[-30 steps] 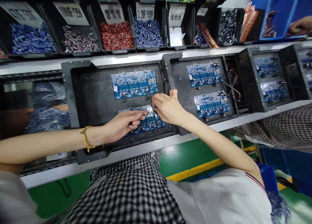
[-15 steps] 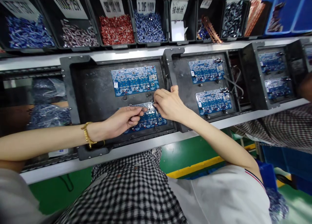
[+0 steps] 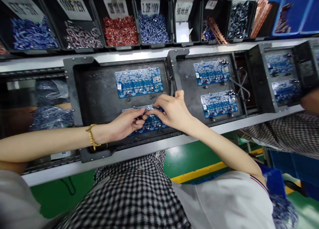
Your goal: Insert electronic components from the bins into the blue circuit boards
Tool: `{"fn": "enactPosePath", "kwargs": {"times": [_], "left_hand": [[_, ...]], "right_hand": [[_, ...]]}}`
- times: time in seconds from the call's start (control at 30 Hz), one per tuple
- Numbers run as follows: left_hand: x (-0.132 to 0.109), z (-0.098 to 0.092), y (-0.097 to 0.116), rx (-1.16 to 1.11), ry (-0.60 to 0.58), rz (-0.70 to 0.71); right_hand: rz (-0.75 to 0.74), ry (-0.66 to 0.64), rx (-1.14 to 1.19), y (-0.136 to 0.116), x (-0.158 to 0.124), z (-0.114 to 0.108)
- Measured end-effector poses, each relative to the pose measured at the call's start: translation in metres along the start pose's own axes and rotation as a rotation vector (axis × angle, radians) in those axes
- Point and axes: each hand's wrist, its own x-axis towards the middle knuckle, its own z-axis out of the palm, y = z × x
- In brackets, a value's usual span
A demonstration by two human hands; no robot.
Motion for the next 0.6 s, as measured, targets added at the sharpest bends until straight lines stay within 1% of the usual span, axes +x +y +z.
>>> {"fn": "enactPosePath", "kwargs": {"times": [0.07,0.1,0.2,0.33,0.4,0.53,0.6], "left_hand": [[-0.002,0.003,0.000,-0.003,-0.033,-0.003],[-0.002,0.004,0.000,-0.001,-0.053,-0.009],[-0.004,0.003,0.002,0.031,-0.072,-0.015],[-0.003,-0.005,0.003,0.167,-0.048,-0.012],[-0.001,-0.007,0.002,0.228,-0.051,-0.005],[0.003,-0.007,0.002,0.254,-0.029,0.050],[0.006,-0.007,0.002,0.223,-0.052,0.070]], "right_hand": [[-0.031,0.017,0.122,-0.005,-0.002,-0.007],[-0.044,0.014,0.144,-0.006,-0.002,-0.011],[-0.026,-0.014,0.079,0.004,-0.003,-0.014],[-0.032,-0.075,0.012,0.027,0.000,-0.005],[-0.047,-0.083,0.009,0.034,0.001,0.001],[-0.068,-0.064,-0.041,0.034,0.001,0.006],[-0.076,-0.056,-0.084,0.032,0.001,0.007]]}}
